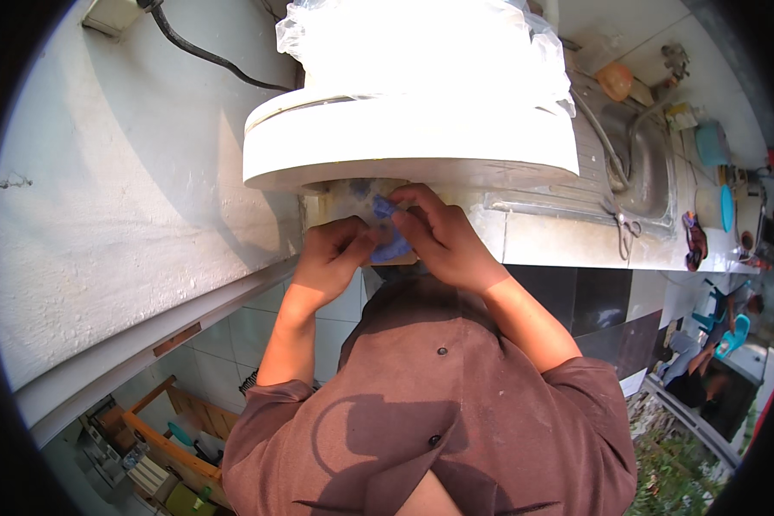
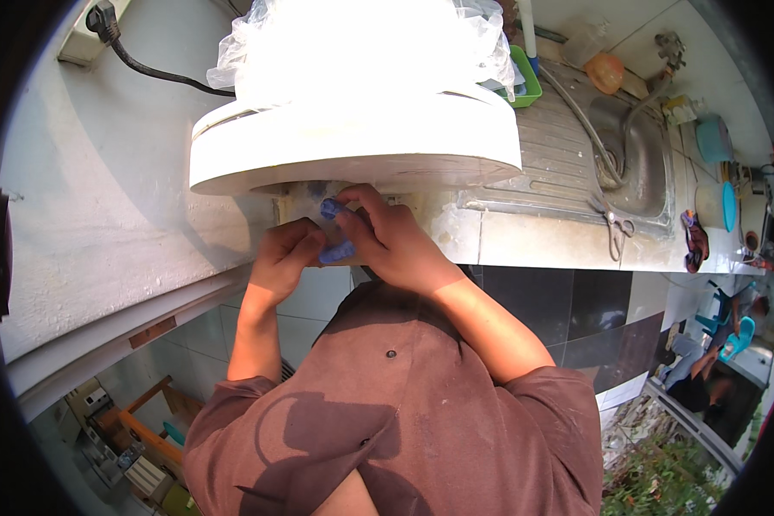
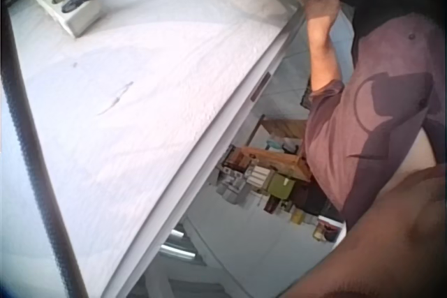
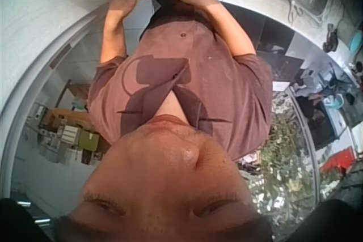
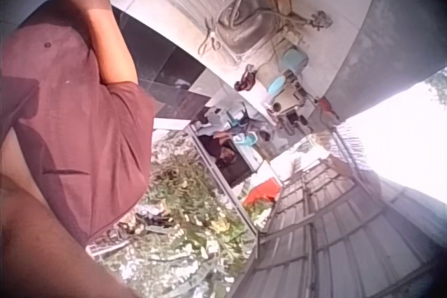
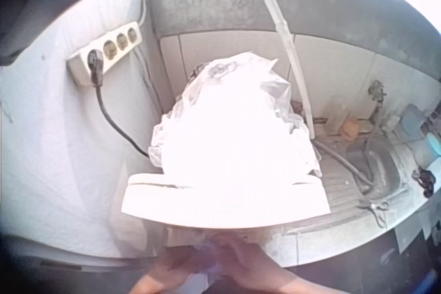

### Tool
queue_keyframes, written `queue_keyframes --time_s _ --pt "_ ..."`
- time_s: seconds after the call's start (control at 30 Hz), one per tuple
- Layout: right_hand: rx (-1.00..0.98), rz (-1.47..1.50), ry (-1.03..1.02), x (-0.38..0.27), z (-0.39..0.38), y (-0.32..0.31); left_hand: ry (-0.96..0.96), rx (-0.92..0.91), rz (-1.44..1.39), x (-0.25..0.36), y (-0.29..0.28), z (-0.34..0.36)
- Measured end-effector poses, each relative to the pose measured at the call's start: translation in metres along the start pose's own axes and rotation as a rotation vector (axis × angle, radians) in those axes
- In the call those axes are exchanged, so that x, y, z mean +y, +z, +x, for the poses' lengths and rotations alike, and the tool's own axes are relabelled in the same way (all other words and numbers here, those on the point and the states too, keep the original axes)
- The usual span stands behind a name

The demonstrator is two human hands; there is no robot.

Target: The person trims a blue dental impression using a model trimmer machine and then refines the edges with scissors and a small metal tool while standing at a laboratory bench.

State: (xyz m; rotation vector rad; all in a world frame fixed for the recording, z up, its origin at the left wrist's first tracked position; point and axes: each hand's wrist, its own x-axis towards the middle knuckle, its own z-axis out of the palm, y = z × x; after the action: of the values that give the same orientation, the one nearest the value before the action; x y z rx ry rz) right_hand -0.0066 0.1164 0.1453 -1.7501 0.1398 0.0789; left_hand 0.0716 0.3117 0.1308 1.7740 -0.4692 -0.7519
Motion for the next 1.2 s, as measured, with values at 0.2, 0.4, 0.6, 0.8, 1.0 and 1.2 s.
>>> queue_keyframes --time_s 0.2,0.4,0.6,0.8,1.0,1.2 --pt "0.035 0.008 -0.097 0.003 0.001 0.007 0.062 0.052 -0.078 0.006 0.004 0.007" --pt "0.024 0.021 -0.09 0.002 0.003 0.009 0.09 0.079 -0.061 0.001 0.009 0.01" --pt "0.024 0.049 -0.081 0.005 0.003 0.012 0.074 0.075 -0.072 -0.002 0.008 0.009" --pt "-0.056 0.255 -0.025 0.016 0.002 0.009 0.065 0.195 -0.152 0.002 0.01 0.008" --pt "-0.021 0.165 -0.052 0.013 0.001 0.006 0.012 0.251 -0.264 -0.005 0.005 0.001" --pt "-0.017 0.079 -0.111 0.011 0.002 0.002 0.125 0.265 -0.371 -0.002 0.004 -0.001"
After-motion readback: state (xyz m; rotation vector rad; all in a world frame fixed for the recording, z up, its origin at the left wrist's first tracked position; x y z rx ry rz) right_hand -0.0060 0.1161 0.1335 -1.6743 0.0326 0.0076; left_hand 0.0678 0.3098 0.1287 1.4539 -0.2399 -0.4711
